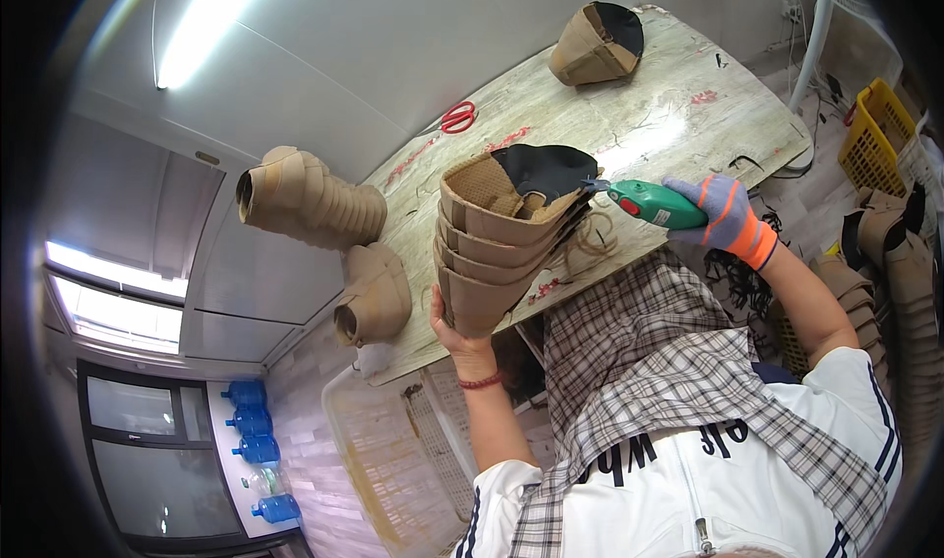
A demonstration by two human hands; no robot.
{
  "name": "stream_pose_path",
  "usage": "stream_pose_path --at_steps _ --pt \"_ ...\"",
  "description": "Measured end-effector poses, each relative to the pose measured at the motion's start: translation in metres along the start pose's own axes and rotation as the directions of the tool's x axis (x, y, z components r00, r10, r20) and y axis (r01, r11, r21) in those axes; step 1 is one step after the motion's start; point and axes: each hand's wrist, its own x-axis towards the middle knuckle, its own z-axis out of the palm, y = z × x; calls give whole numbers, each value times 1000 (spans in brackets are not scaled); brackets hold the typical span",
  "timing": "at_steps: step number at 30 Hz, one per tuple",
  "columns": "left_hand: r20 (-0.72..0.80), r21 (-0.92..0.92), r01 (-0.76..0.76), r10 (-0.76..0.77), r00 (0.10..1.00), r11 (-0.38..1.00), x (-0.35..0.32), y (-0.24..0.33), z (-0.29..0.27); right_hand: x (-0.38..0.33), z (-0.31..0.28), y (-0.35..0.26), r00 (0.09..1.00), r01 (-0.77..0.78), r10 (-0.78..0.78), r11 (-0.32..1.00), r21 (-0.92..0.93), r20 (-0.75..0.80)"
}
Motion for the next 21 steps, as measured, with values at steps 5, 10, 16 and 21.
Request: stream_pose_path --at_steps 5,10,16,21 --pt "51 -7 24 -24 998 1000 1 -2 -3 -2 -4 1 999 46 -48 997 69 19" --pt "29 38 19 -20 999 999 4 -3 -7 -3 -8 -5 996 87 -86 992 88 -15" --pt "-55 -49 62 -64 996 997 7 -3 -11 -5 -8 -18 998 57 -55 997 44 -41" --pt "120 -10 106 -104 987 994 4 -8 -9 -5 -1 -32 996 52 -43 992 115 -84"
